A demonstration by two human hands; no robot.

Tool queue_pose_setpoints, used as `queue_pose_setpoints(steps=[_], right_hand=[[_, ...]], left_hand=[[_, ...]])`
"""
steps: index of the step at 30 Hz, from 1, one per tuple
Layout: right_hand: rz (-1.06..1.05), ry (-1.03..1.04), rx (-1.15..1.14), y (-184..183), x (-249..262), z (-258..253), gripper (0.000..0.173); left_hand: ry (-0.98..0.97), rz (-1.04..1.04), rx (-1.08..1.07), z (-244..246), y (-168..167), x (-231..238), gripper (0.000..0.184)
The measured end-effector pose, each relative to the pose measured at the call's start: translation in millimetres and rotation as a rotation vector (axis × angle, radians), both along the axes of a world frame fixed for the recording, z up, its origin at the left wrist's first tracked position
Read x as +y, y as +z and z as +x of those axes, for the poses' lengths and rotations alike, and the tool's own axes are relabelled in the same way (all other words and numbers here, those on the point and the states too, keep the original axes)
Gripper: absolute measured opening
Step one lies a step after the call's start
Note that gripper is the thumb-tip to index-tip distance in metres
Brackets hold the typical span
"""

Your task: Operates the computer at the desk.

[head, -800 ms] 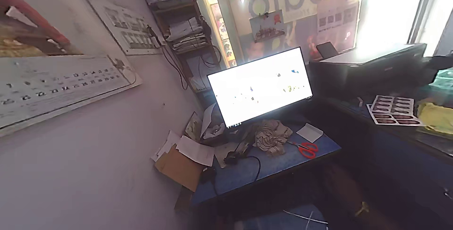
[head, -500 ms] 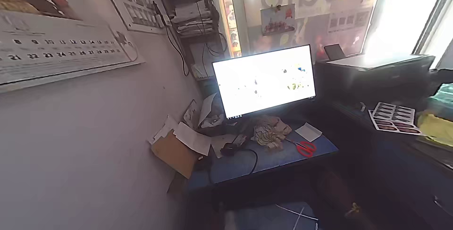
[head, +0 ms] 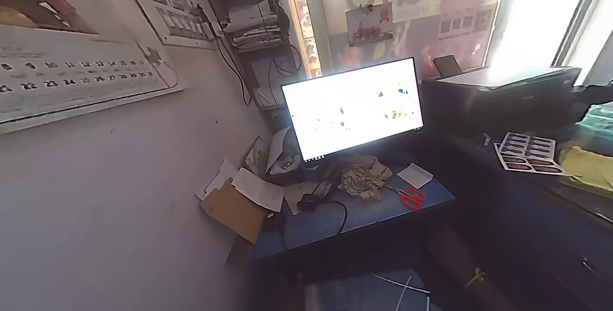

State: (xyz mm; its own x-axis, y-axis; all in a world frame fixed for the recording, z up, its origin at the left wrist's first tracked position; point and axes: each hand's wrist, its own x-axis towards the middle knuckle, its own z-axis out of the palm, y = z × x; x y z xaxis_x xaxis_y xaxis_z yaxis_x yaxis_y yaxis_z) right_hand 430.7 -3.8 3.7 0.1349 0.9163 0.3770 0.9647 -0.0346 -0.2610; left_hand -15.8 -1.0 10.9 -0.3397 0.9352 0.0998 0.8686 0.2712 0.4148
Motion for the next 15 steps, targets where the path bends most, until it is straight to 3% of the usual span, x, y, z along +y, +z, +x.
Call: queue_pose_setpoints(steps=[15], right_hand=[[-0.102,0.003,0.034,5.1,2.0,1.4,0.042]], left_hand=[[0.004,0.004,-0.038,-6.4,-19.1,3.6,0.070]])
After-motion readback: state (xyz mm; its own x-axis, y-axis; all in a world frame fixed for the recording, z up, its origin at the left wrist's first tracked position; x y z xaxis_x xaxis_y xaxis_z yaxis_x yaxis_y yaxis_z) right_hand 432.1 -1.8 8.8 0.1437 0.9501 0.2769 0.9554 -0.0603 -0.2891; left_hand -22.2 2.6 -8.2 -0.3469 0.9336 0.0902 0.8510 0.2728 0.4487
